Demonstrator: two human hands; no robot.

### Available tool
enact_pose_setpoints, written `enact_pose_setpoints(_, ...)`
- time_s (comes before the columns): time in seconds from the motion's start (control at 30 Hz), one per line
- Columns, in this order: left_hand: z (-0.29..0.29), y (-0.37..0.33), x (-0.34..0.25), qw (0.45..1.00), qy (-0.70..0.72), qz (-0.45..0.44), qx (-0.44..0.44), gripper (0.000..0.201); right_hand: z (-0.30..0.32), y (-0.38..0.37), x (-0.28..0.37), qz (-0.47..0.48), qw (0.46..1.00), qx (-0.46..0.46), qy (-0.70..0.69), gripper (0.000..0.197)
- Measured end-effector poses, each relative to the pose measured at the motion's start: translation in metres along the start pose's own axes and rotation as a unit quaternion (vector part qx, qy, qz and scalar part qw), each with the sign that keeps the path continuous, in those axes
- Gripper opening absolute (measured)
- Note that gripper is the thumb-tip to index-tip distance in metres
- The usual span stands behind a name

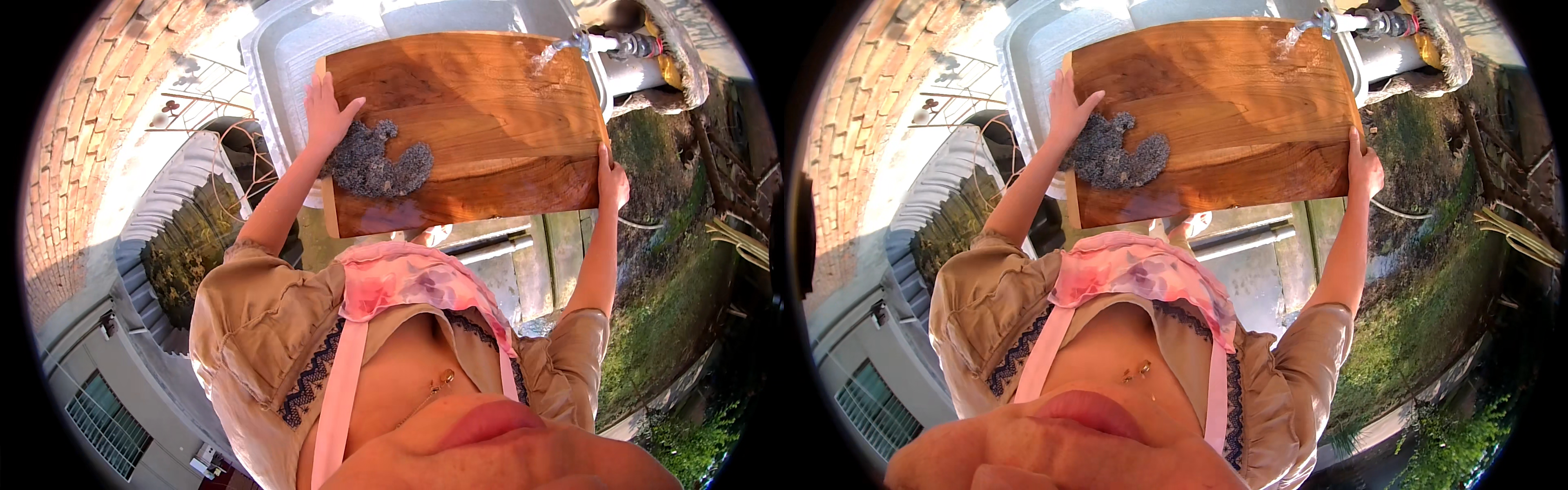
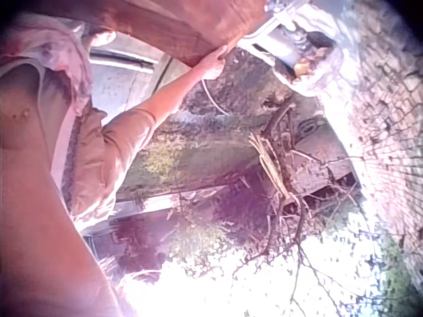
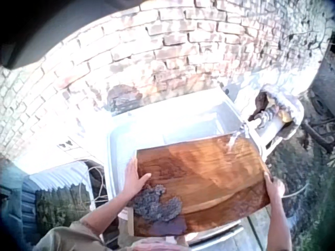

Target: The person cleans a wooden cutting board in an outdoor sink using a scouring pad and running water, scrubbing the surface repeatedly and rinsing the board.

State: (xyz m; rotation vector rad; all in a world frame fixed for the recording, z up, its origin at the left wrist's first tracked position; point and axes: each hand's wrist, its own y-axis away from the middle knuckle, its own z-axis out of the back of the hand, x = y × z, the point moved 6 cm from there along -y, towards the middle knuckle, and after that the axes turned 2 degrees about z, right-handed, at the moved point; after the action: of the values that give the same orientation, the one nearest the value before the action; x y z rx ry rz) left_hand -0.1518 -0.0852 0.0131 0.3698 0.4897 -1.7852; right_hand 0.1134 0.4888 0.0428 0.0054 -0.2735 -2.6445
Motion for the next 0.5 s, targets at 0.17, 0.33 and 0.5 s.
enact_pose_setpoints(0.17,0.023,0.043,0.011,0.891,0.366,0.253,0.087,0.072,0.000,0.015,0.008,0.013,0.999,-0.003,-0.041,0.095)
enact_pose_setpoints(0.33,0.016,-0.024,0.039,0.879,0.433,0.199,0.025,0.068,-0.028,0.052,0.005,-0.030,0.996,-0.047,-0.071,0.091)
enact_pose_setpoints(0.5,0.010,-0.096,0.049,0.894,0.422,0.145,0.032,0.069,-0.048,0.107,0.011,-0.063,0.986,-0.096,-0.123,0.086)
